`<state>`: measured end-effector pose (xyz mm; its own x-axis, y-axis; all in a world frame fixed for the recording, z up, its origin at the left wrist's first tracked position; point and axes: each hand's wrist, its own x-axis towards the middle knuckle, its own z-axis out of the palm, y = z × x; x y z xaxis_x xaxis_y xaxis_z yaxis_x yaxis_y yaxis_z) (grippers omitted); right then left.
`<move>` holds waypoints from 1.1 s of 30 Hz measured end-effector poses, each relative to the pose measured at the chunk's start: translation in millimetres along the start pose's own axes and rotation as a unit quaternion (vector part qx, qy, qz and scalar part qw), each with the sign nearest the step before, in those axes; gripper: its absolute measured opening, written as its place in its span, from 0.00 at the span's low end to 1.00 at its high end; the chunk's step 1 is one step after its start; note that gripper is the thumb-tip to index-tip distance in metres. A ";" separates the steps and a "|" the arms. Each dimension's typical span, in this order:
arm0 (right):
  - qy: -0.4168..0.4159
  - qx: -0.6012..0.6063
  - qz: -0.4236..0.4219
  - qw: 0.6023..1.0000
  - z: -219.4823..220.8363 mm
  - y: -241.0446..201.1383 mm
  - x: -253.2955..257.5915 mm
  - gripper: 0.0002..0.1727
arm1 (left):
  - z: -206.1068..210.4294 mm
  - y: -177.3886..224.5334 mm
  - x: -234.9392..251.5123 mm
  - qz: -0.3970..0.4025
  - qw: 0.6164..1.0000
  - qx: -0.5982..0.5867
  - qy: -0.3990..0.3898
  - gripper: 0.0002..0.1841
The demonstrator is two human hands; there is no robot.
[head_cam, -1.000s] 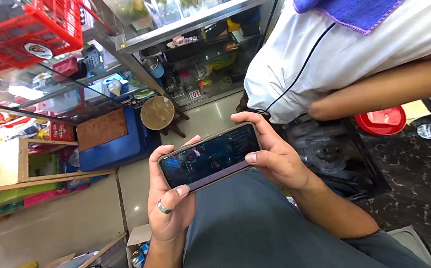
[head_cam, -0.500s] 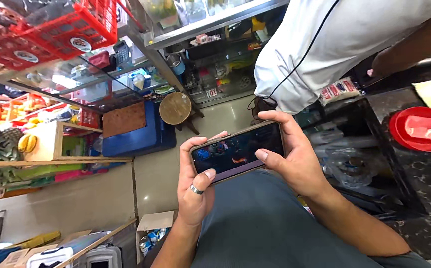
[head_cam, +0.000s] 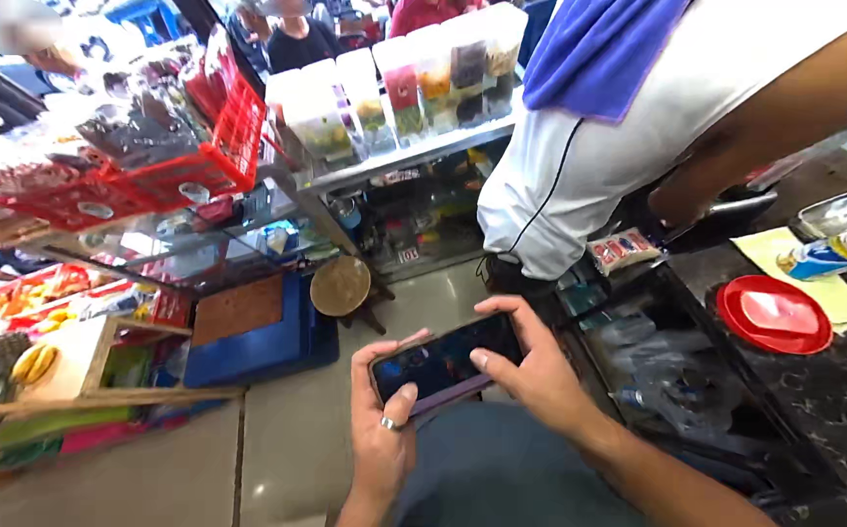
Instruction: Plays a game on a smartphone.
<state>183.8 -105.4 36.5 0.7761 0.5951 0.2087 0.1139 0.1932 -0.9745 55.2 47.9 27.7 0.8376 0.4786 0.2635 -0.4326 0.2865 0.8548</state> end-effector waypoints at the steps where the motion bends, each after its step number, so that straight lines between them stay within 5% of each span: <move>1: 0.003 -0.001 0.008 1.000 0.8 -0.5 -1.4 0.28 | 0.8 1.7 -1.6 0.000 1.000 0.003 0.000 0.22; 33: 0.039 -0.058 0.082 0.994 11.0 5.1 1.9 0.31 | 6.1 2.7 -10.4 0.021 0.997 0.070 0.029 0.21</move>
<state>179.0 -94.6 32.9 0.8348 0.5488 0.0440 0.0494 0.0049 -0.9988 47.3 38.6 29.9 0.7968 0.5369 0.2773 -0.4125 0.1479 0.8989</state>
